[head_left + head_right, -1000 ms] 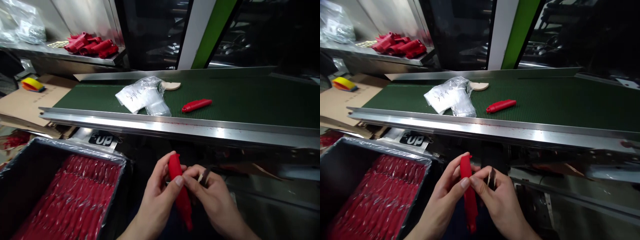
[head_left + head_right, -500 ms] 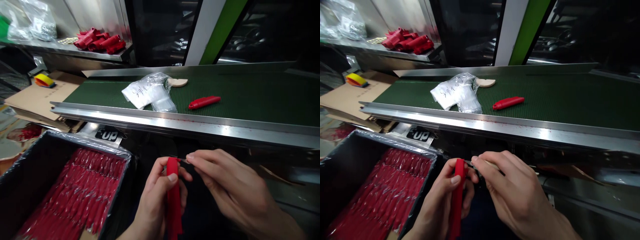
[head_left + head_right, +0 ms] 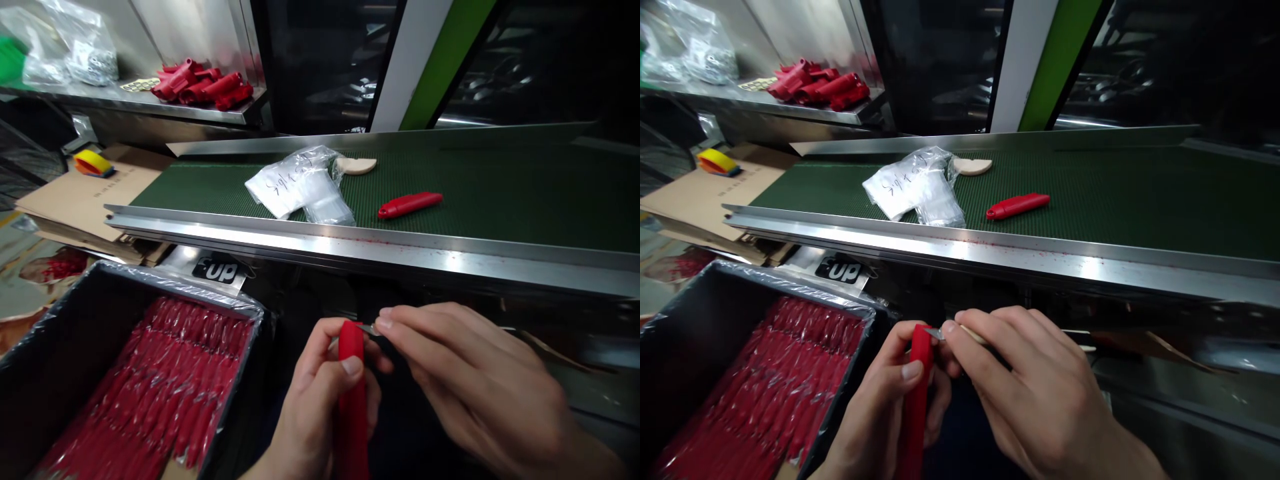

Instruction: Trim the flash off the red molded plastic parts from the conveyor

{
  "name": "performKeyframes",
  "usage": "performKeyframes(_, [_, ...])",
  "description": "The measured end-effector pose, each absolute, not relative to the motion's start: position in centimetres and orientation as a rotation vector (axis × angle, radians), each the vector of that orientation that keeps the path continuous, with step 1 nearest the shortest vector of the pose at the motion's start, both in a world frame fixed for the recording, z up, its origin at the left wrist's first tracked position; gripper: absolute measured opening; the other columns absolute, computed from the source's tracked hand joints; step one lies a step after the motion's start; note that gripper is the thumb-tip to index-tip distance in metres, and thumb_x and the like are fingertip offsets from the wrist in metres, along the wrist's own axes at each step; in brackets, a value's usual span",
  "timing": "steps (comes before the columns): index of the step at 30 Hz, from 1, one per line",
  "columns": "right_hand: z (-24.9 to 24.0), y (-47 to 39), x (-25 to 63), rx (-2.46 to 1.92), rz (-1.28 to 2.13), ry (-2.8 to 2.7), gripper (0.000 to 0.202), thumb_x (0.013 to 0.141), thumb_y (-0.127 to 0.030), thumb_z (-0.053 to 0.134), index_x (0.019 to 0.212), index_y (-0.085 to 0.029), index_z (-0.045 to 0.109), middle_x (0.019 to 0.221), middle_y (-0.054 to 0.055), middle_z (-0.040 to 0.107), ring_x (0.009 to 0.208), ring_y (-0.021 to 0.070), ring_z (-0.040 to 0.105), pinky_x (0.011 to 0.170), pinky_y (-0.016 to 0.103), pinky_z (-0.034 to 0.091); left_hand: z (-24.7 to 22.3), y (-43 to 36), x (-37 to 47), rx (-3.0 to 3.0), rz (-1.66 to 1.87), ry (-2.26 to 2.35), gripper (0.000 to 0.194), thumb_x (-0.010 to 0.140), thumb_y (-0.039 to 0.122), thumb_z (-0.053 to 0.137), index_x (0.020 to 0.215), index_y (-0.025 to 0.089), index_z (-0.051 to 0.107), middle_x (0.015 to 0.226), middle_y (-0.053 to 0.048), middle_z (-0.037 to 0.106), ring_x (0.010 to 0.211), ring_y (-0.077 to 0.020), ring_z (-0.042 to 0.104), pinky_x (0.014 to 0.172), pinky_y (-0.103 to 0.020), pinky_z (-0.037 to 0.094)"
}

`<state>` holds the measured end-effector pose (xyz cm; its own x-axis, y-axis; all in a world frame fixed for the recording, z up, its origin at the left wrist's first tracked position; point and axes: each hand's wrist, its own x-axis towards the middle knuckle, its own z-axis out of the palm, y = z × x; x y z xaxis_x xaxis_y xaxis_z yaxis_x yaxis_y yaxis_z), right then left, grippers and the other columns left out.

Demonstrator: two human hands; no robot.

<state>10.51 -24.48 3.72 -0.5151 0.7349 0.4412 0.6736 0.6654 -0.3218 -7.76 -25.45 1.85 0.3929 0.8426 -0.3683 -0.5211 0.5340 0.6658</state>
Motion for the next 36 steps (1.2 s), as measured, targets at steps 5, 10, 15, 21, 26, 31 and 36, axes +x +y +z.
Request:
performKeyframes(5, [3.8, -24.5, 10.6, -1.092, 0.125, -2.324, 0.037, 0.090, -0.003, 0.051, 0.124, -0.015, 0.060, 0.118, 0.008, 0.066, 0.106, 0.0188, 0.060, 0.089, 0.034, 0.048, 1.5, -25.5, -7.8, 0.476, 0.918, 0.716, 0.019, 0.084, 0.032, 0.057, 0.098, 0.019, 0.050, 0.086, -0.003, 0.063, 0.049, -0.0062, 0.050, 0.043, -0.015, 0.035])
performKeyframes(10, [3.6, -24.6, 10.4, -1.074, 0.127, -2.286, 0.042, 0.087, 0.001, 0.053, 0.125, -0.014, 0.059, 0.118, 0.009, 0.065, 0.105, 0.0194, 0.059, 0.086, 0.036, 0.048, 1.7, -25.5, -7.8, 0.433, 0.875, 0.778, 0.022, 0.082, 0.033, 0.061, 0.095, 0.019, 0.050, 0.084, -0.004, 0.064, 0.058, -0.0087, 0.049, 0.051, -0.017, 0.038])
performKeyframes(15, [3.2, -24.9, 10.4, -1.056, 0.129, -2.317, 0.043, 0.087, 0.001, 0.052, 0.128, -0.013, 0.058, 0.119, 0.010, 0.064, 0.105, 0.0200, 0.057, 0.086, 0.036, 0.046, 2.1, -25.3, -7.5, 0.391, 0.941, 0.799, 0.019, 0.086, 0.033, 0.055, 0.098, 0.019, 0.052, 0.078, -0.003, 0.063, 0.056, -0.0095, 0.049, 0.048, -0.017, 0.037])
performKeyframes(21, [3.5, -25.3, 10.4, -1.038, 0.093, -2.426, 0.039, 0.086, -0.004, 0.049, 0.121, -0.016, 0.063, 0.111, 0.008, 0.068, 0.094, 0.0184, 0.061, 0.076, 0.033, 0.047, 2.4, -25.1, -7.6, 0.283, 0.887, 0.876, 0.019, 0.092, 0.040, 0.048, 0.096, 0.022, 0.052, 0.077, 0.000, 0.058, 0.051, -0.0085, 0.046, 0.041, -0.015, 0.037])
performKeyframes(26, [3.9, -25.6, 9.8, -0.998, 0.031, -2.423, 0.033, 0.086, -0.005, 0.048, 0.109, -0.015, 0.070, 0.102, 0.006, 0.072, 0.084, 0.0176, 0.060, 0.068, 0.031, 0.044, 2.6, -24.4, -7.8, 0.372, 0.890, 0.862, 0.019, 0.093, 0.038, 0.045, 0.097, 0.021, 0.051, 0.083, -0.001, 0.057, 0.054, -0.0084, 0.045, 0.042, -0.014, 0.038])
performKeyframes(31, [3.8, -25.9, 9.5, -0.970, 0.012, -2.416, 0.030, 0.092, -0.008, 0.046, 0.103, -0.019, 0.072, 0.096, 0.002, 0.074, 0.081, 0.0165, 0.061, 0.069, 0.032, 0.042, 2.6, -23.6, -7.7, 0.435, 0.948, 0.832, 0.016, 0.094, 0.034, 0.044, 0.096, 0.019, 0.052, 0.082, -0.003, 0.059, 0.061, -0.0095, 0.046, 0.047, -0.014, 0.038])
performKeyframes(36, [3.8, -26.2, 9.5, -0.941, 0.024, -2.435, 0.029, 0.091, -0.008, 0.048, 0.101, -0.019, 0.073, 0.093, 0.003, 0.074, 0.076, 0.0161, 0.063, 0.067, 0.032, 0.044, 2.5, -23.0, -7.5, 0.453, 0.972, 0.810, 0.016, 0.095, 0.031, 0.043, 0.096, 0.018, 0.051, 0.083, -0.003, 0.059, 0.059, -0.0086, 0.046, 0.051, -0.017, 0.038])
